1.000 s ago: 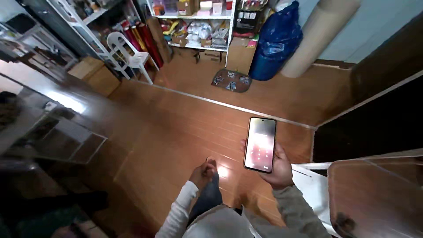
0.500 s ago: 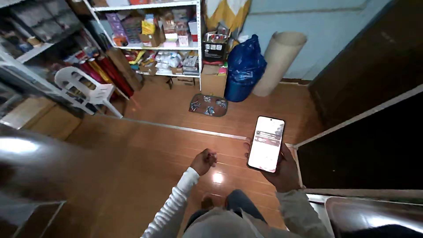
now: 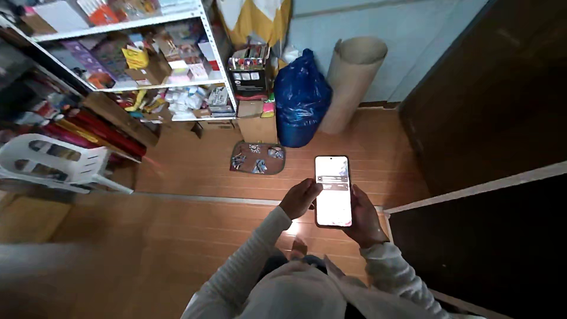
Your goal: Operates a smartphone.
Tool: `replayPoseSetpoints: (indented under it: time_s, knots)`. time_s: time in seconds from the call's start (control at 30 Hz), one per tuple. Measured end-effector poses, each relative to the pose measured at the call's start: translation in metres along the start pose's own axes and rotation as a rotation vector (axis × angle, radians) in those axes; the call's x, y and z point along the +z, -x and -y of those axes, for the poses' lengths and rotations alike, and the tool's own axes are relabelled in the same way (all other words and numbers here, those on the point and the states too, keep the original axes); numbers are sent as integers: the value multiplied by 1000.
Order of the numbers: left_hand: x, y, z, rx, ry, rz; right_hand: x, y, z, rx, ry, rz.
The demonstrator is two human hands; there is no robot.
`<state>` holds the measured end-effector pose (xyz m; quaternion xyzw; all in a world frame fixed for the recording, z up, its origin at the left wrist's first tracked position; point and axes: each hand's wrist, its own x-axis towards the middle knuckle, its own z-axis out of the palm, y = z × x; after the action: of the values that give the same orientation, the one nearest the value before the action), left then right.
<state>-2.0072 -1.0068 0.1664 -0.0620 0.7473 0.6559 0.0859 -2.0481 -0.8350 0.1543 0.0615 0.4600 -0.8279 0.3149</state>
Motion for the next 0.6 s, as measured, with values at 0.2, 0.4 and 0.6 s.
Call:
replayPoseSetpoints:
  time_s: [0.2, 0.4, 0.6]
  knots:
    - [-6, -76, -12, -39, 16, 58, -19, -56, 35, -28, -12, -40]
    - [-30, -169, -23, 14, -256, 135, -25, -115, 69, -32, -16, -58]
    - [-60, -271, -51, -111, -81, -13, -11, -200, 113, -88, 83, -136]
